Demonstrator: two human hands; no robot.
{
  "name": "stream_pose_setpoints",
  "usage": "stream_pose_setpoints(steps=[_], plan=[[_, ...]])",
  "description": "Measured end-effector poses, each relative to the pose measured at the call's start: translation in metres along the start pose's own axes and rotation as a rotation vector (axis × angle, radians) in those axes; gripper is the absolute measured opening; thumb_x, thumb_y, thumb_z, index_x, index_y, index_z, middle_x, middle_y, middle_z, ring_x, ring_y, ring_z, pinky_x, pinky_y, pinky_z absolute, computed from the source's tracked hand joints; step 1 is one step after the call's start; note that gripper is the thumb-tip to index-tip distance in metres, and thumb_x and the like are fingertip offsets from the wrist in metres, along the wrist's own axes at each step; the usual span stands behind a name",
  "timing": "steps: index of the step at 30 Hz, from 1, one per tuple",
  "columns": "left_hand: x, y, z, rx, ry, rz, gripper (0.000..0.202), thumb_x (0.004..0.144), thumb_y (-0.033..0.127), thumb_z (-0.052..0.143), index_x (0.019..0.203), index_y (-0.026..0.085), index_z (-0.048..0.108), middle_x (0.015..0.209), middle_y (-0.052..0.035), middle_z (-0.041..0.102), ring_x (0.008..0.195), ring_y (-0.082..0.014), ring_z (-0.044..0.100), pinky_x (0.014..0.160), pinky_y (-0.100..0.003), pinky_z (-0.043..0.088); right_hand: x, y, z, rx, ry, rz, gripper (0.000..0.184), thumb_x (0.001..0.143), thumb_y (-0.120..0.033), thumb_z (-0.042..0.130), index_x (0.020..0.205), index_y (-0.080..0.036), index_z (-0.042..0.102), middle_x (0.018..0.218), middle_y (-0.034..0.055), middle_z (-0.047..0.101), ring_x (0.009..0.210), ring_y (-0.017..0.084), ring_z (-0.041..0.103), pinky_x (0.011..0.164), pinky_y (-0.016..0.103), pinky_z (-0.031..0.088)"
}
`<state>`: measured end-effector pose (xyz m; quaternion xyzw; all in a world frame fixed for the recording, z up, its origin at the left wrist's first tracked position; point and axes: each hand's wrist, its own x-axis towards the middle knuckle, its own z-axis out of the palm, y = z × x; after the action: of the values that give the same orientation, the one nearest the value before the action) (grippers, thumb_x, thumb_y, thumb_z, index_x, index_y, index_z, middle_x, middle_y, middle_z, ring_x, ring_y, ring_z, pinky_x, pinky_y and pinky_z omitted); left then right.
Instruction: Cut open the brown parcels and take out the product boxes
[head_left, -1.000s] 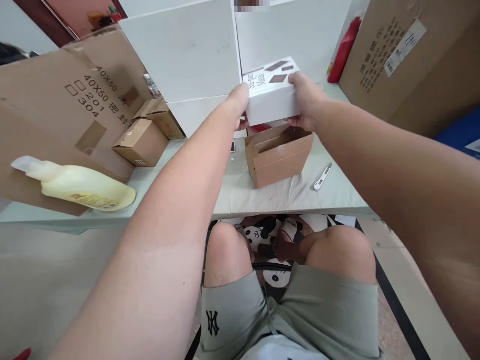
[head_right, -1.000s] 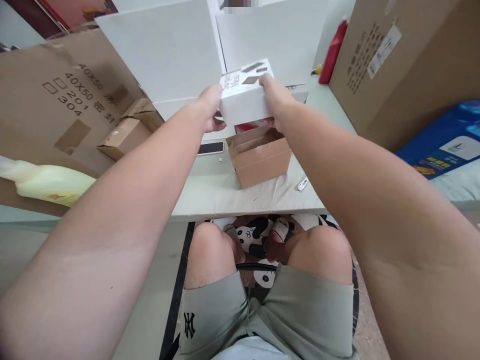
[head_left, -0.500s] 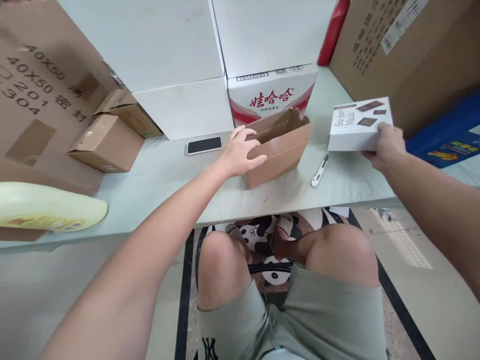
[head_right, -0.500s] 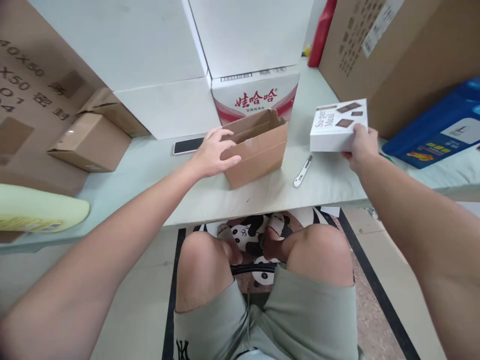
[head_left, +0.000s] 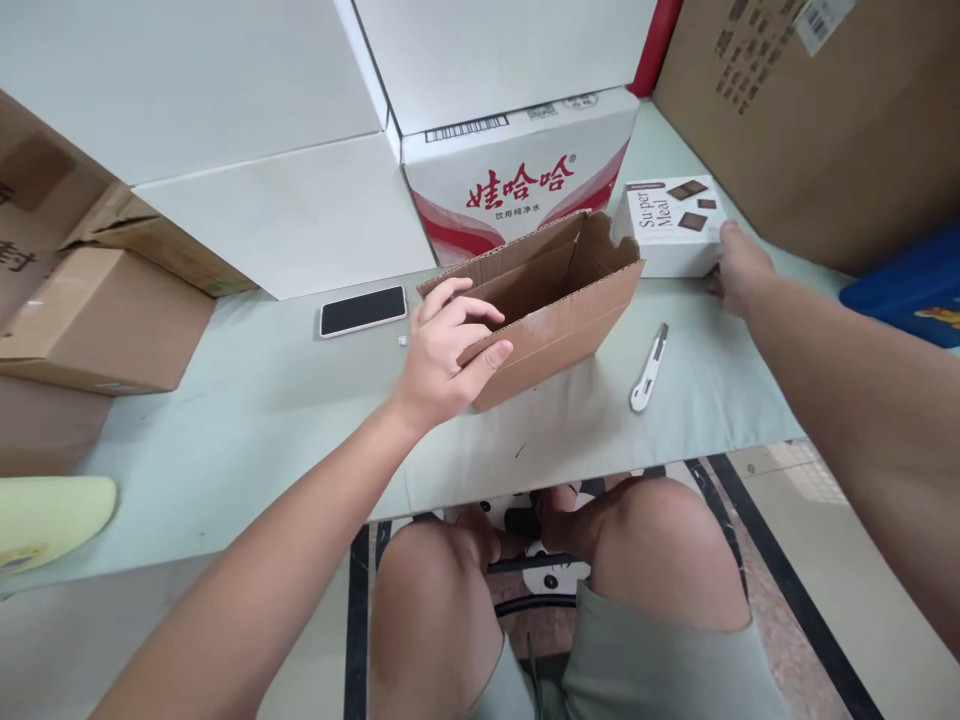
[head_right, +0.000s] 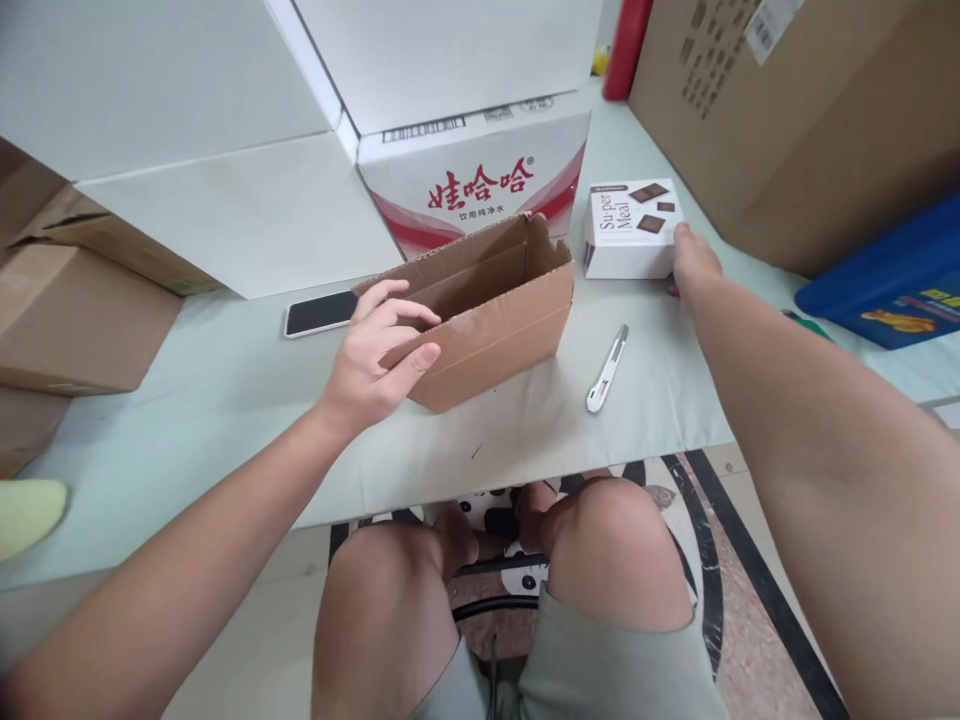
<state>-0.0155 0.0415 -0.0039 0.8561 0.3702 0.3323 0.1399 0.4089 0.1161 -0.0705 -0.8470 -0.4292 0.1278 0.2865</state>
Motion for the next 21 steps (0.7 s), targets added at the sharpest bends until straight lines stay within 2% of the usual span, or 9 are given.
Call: stream_pose_setpoints(steps=[3, 6, 8, 11, 13, 15, 18, 21], plan=[[0.000, -0.002, 0.001, -0.030, 0.012, 0.032, 0.041, 0.100, 0.047, 0.060, 0.069, 0.023, 0.070, 0.096, -0.0092, 0.077, 0.139, -0.0356, 0.052, 0.125, -0.060, 0.038, 0.001, -0.008, 0.003, 0.101, -0.012, 0.146, 0.060, 0.112, -0.049, 0.036, 0.156, -0.012, 0.054, 0.141, 0.0249, 0.062, 0.099, 0.017, 0.062, 0.072, 0.031, 0.046], [-0.001, -0.004, 0.003, -0.047, 0.034, 0.048, 0.041, 0.101, 0.046, 0.059, 0.068, 0.024, 0.069, 0.086, -0.0087, 0.075, 0.139, -0.0357, 0.054, 0.124, -0.061, 0.038, 0.001, -0.016, 0.007, 0.155, 0.007, 0.168, 0.054, 0.111, -0.045, 0.041, 0.150, -0.013, 0.060, 0.135, 0.0222, 0.067, 0.100, 0.016, 0.063, 0.075, 0.032, 0.044], [-0.001, -0.004, 0.005, -0.051, 0.049, 0.051, 0.044, 0.102, 0.047, 0.059, 0.066, 0.023, 0.068, 0.082, -0.0086, 0.073, 0.139, -0.0357, 0.054, 0.124, -0.060, 0.038, 0.003, -0.021, 0.010, 0.178, 0.003, 0.156, 0.056, 0.111, -0.042, 0.043, 0.156, -0.010, 0.053, 0.135, 0.0225, 0.066, 0.098, 0.013, 0.064, 0.075, 0.031, 0.043], [0.000, -0.003, 0.006, -0.041, 0.052, 0.050, 0.048, 0.102, 0.052, 0.057, 0.065, 0.023, 0.067, 0.082, -0.0089, 0.071, 0.140, -0.0352, 0.054, 0.126, -0.059, 0.037, 0.003, -0.027, 0.012, 0.201, -0.031, 0.142, 0.067, 0.110, -0.037, 0.047, 0.167, -0.006, 0.030, 0.142, 0.0258, 0.059, 0.101, 0.010, 0.064, 0.074, 0.028, 0.043], [0.001, -0.002, 0.006, -0.028, 0.038, 0.034, 0.050, 0.103, 0.055, 0.055, 0.066, 0.023, 0.067, 0.082, -0.0090, 0.071, 0.140, -0.0349, 0.054, 0.127, -0.058, 0.036, -0.001, -0.029, 0.011, 0.197, -0.064, 0.131, 0.069, 0.109, -0.033, 0.050, 0.166, -0.002, 0.027, 0.142, 0.0272, 0.059, 0.100, 0.009, 0.062, 0.075, 0.026, 0.043], [0.001, -0.002, 0.006, -0.016, 0.018, 0.008, 0.050, 0.102, 0.055, 0.055, 0.067, 0.023, 0.067, 0.082, -0.0090, 0.070, 0.141, -0.0353, 0.053, 0.127, -0.058, 0.036, -0.009, -0.030, 0.007, 0.168, -0.099, 0.104, 0.061, 0.108, -0.029, 0.051, 0.160, -0.001, 0.038, 0.137, 0.0252, 0.063, 0.090, 0.007, 0.058, 0.075, 0.026, 0.043], [0.001, -0.002, 0.005, -0.007, 0.007, -0.006, 0.049, 0.102, 0.054, 0.056, 0.067, 0.023, 0.067, 0.082, -0.0089, 0.069, 0.140, -0.0363, 0.053, 0.126, -0.059, 0.036, -0.019, -0.032, 0.002, 0.068, -0.127, 0.035, 0.040, 0.104, -0.024, 0.056, 0.137, -0.003, 0.063, 0.125, 0.0185, 0.070, 0.077, 0.006, 0.047, 0.080, 0.029, 0.042], [0.000, -0.002, 0.006, -0.013, 0.018, 0.005, 0.047, 0.102, 0.052, 0.057, 0.067, 0.023, 0.067, 0.081, -0.0088, 0.069, 0.139, -0.0363, 0.054, 0.125, -0.059, 0.038, -0.020, -0.035, 0.002, -0.060, -0.143, -0.036, 0.029, 0.101, -0.023, 0.057, 0.119, -0.005, 0.072, 0.119, 0.0146, 0.072, 0.077, 0.007, 0.042, 0.085, 0.032, 0.038]])
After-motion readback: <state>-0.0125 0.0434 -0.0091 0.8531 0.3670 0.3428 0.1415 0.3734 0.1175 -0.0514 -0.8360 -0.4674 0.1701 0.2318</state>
